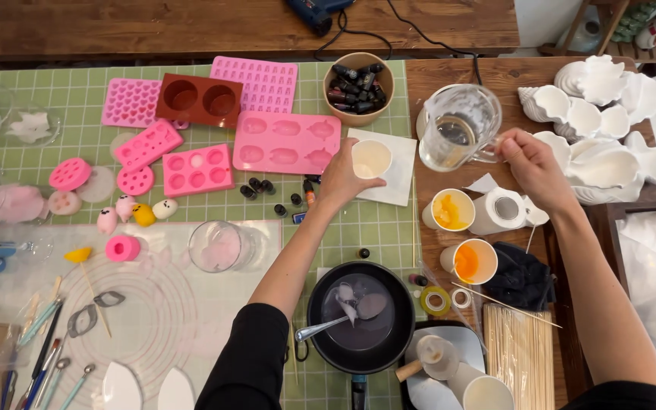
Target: Shaping and assembling wax petals for a flower-shaped candle.
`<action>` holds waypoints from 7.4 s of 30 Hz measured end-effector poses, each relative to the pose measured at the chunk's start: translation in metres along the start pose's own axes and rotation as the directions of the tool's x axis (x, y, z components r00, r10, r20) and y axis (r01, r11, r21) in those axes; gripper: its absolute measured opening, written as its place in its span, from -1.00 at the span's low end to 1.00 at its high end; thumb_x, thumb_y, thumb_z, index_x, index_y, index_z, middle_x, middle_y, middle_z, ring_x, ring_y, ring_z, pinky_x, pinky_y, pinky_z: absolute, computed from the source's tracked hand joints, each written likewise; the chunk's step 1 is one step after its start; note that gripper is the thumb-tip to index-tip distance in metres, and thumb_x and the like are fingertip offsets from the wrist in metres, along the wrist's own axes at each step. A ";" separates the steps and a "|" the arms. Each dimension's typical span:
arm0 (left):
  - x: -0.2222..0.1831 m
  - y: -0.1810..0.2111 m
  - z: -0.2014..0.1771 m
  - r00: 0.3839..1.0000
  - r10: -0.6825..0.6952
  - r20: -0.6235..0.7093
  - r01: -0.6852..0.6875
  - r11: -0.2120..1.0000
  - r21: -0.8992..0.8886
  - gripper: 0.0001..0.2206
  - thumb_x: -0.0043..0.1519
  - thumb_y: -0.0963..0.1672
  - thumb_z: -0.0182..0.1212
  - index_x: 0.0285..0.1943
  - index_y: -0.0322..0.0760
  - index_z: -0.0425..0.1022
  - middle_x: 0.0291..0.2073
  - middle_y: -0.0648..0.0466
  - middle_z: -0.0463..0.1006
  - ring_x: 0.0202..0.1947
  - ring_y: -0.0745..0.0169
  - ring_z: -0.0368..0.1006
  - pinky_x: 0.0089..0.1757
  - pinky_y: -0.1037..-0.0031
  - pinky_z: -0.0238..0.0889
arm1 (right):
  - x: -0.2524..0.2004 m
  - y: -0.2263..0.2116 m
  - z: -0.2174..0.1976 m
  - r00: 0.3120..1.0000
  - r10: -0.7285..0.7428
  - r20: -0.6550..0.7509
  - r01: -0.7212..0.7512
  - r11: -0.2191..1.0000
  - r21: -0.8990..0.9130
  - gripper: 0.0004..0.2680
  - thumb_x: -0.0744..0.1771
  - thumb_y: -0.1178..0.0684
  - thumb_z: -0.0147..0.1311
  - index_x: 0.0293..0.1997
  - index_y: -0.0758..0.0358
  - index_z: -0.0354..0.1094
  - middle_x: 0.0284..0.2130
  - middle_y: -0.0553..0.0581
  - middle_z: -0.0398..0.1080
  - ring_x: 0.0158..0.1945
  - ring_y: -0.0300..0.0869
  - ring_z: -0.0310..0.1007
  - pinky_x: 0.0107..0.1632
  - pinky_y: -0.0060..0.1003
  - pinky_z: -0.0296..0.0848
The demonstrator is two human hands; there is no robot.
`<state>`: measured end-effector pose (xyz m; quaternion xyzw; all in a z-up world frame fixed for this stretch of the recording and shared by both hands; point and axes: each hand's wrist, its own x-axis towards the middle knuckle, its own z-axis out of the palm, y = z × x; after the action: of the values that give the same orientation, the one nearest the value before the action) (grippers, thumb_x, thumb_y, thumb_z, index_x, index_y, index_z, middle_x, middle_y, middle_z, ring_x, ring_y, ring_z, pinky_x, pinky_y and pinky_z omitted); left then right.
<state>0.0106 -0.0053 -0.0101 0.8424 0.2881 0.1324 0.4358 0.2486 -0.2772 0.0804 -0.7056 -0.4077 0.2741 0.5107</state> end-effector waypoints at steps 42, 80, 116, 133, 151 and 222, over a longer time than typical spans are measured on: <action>-0.072 -0.013 -0.058 0.991 -0.131 -0.024 0.128 0.987 -0.096 0.01 0.02 -0.27 0.45 0.58 0.03 -0.21 0.15 -0.11 0.49 0.01 0.00 0.50 0.04 0.22 0.36 | 0.053 -0.061 0.057 0.950 0.165 0.266 0.016 0.823 -0.567 -0.78 0.40 -0.06 0.08 -0.11 0.33 0.47 -0.48 0.16 0.47 -0.40 -0.15 0.31 -0.29 -0.17 0.34; -0.090 -0.027 -0.069 0.991 -0.133 0.028 0.135 0.985 -0.102 -0.12 0.07 -0.25 0.38 0.55 -0.03 -0.09 0.03 0.00 0.51 -0.10 0.08 0.50 -0.03 0.27 0.40 | 0.079 -0.076 0.068 0.930 0.209 0.302 0.094 0.659 -0.746 -0.75 0.39 -0.13 0.08 -0.11 0.27 0.52 -0.48 0.29 0.48 -0.43 0.09 0.42 -0.26 -0.04 0.40; -0.095 -0.017 -0.060 0.987 -0.129 0.093 0.132 0.991 -0.035 -0.10 0.08 -0.23 0.38 0.57 0.02 -0.15 0.08 -0.01 0.52 -0.03 -0.02 0.53 0.00 0.18 0.36 | 0.083 -0.074 0.067 0.930 0.143 0.339 0.172 0.646 -0.744 -0.73 0.38 -0.13 0.08 -0.15 0.31 0.51 -0.52 0.31 0.47 -0.43 0.12 0.46 -0.27 -0.03 0.42; -0.096 -0.008 -0.064 0.986 -0.133 0.103 0.138 0.990 -0.040 -0.10 0.08 -0.23 0.37 0.57 0.04 -0.16 0.10 -0.04 0.52 -0.03 -0.03 0.54 0.01 0.19 0.37 | 0.082 -0.076 0.066 0.931 0.131 0.341 0.186 0.634 -0.751 -0.73 0.38 -0.13 0.09 -0.15 0.33 0.52 -0.50 0.32 0.48 -0.39 0.13 0.47 -0.24 -0.02 0.42; -0.097 -0.014 -0.063 0.987 -0.131 0.091 0.134 0.991 -0.029 -0.10 0.08 -0.22 0.38 0.57 0.00 -0.16 0.06 -0.02 0.52 -0.04 -0.01 0.53 -0.01 0.18 0.36 | 0.081 -0.083 0.069 0.934 0.177 0.311 0.138 0.622 -0.771 -0.74 0.37 -0.13 0.10 -0.15 0.29 0.53 -0.49 0.32 0.49 -0.38 0.15 0.49 -0.23 -0.01 0.43; -0.278 0.013 -0.134 0.987 0.154 0.042 -0.140 0.962 -0.236 -0.77 0.25 -0.21 0.28 0.08 -0.31 0.57 -0.23 0.06 0.68 -0.22 0.36 0.59 -0.12 0.50 0.45 | -0.192 -0.097 0.054 0.944 -0.015 -0.330 0.206 0.807 0.553 -0.88 0.50 0.08 0.03 -0.12 0.27 0.36 -0.27 -0.04 0.37 -0.20 -0.36 0.30 -0.02 -0.48 0.28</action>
<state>-0.2703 -0.0903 0.0867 0.8082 0.1941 0.1718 0.5288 0.0776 -0.4005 0.1487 -0.5247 -0.2601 0.2403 0.7741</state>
